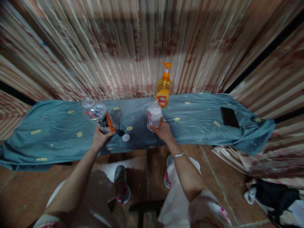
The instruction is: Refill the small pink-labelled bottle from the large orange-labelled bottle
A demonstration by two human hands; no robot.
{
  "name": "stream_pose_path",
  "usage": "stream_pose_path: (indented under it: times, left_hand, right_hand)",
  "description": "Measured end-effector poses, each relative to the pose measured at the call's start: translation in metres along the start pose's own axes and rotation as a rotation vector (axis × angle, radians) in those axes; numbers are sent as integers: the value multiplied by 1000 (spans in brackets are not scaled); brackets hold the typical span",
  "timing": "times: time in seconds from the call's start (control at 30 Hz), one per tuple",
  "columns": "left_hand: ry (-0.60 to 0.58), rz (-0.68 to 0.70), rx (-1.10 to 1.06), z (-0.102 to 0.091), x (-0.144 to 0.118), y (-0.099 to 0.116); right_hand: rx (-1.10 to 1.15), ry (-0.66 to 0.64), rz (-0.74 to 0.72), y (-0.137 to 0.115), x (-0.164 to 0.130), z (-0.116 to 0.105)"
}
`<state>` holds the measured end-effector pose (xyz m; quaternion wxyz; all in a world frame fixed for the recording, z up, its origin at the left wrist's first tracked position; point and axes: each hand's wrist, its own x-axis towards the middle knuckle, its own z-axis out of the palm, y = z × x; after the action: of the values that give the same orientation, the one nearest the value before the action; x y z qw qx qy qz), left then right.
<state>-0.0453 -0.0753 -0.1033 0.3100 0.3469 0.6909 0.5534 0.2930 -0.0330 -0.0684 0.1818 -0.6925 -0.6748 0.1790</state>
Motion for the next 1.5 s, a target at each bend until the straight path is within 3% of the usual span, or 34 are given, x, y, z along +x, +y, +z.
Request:
stream_pose_path:
  times: [0.13,0.27,0.37,0.5,0.6,0.7,0.93,1.07,1.27,1.5]
  left_hand:
    - [33,12,30,0,-3,3]
    - [83,47,-6,-16,-14,6]
    - [138,82,-37,-33,-32,11]
    - [66,147,-80,-36,-67,24]
    - [-37,184,-104,-13,-89,35]
    - [-131,210,-136,27,-97,47]
    - [-317,198,-160,140,-81,60]
    - [-373,204,-157,186,-74,58]
    - [-397,237,-138,212,-65,53]
    - [-375,260,-128,207,-55,43]
  right_hand:
    - [-2,-1,-19,3,1,1]
    - [9,-1,-36,4,1,1]
    - [16,-16,-34,2,1,-1]
    - [93,-47,-51,0,-2,-10]
    - [185,-80,-89,3,-3,-17]
    - [257,-118,-114,10,-2,-23]
    - [205,-105,-151,27,7,-24]
    - [97,-25,-167,31,13,-18]
    - [-18,-45,-206,32,24,-10]
    - [-63,-202,-167,27,33,-8]
